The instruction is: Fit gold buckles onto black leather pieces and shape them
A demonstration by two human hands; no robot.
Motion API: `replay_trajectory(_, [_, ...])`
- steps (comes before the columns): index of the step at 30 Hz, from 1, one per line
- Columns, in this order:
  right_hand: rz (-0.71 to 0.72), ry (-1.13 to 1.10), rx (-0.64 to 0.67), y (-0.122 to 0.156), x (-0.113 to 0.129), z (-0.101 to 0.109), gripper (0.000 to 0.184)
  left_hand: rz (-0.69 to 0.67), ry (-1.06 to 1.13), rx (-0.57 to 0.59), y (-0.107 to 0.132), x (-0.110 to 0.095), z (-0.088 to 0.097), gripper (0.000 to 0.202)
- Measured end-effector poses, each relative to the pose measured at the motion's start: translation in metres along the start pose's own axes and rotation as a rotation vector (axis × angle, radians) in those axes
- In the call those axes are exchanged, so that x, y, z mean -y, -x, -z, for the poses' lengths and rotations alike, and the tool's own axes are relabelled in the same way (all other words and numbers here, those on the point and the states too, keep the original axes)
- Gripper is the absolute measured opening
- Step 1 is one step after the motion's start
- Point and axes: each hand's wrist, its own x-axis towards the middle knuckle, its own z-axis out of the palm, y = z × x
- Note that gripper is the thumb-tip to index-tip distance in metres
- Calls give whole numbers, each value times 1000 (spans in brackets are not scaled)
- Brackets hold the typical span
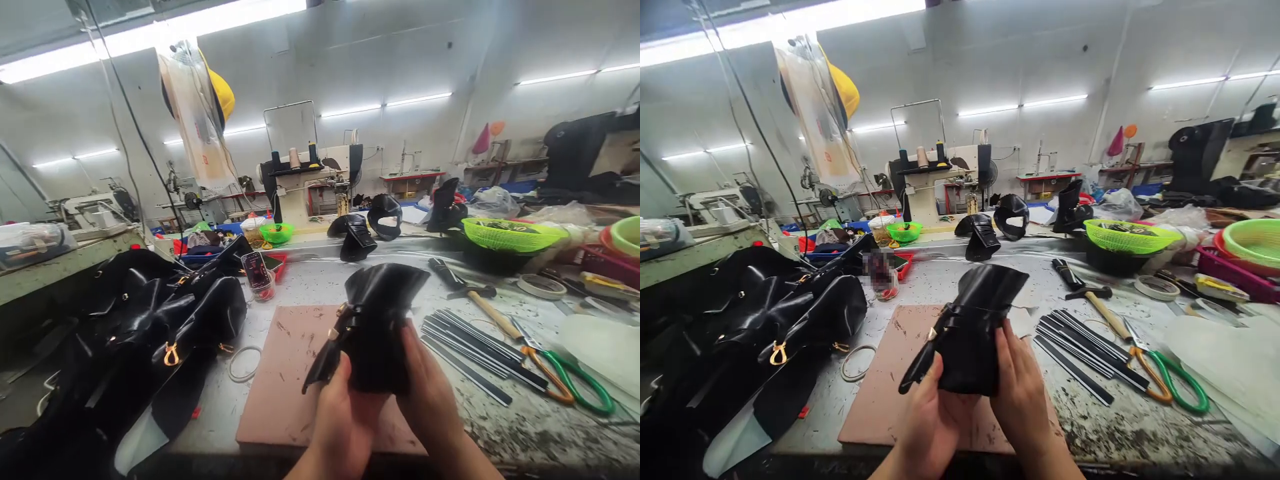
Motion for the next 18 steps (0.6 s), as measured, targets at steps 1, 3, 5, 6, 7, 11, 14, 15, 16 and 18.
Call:
replay_trajectory(1, [16,12,8,-4,1,0,76,0,19,-41,0,-6,-5,36])
replay_trajectory(3, [55,42,27,-9,4,0,76,-18,36,-137,0,-16,-11,37])
replay_trajectory(5, [95,63,40,-12,6,-2,75,-41,30,-196,0,-23,-13,34])
replay_trajectory(6, [107,69,41,-12,8,-3,75,-43,28,-196,0,-24,-11,33])
replay_trajectory(7, [110,72,38,-13,10,-4,74,-42,26,-170,-1,-25,-7,33])
replay_trajectory(11, [106,80,20,-20,18,-5,72,-24,26,197,-7,-23,12,31])
replay_trajectory(14, [78,127,20,-29,23,-3,70,-98,62,404,-9,-19,17,34])
replay_trajectory(15, [68,124,-8,-31,25,-2,68,-109,79,437,-9,-18,15,34])
replay_trajectory(16, [70,104,-51,-32,26,-1,65,-101,92,468,-9,-17,13,34])
replay_trajectory(18, [110,24,-141,-34,29,3,60,-33,87,536,-7,-16,10,38])
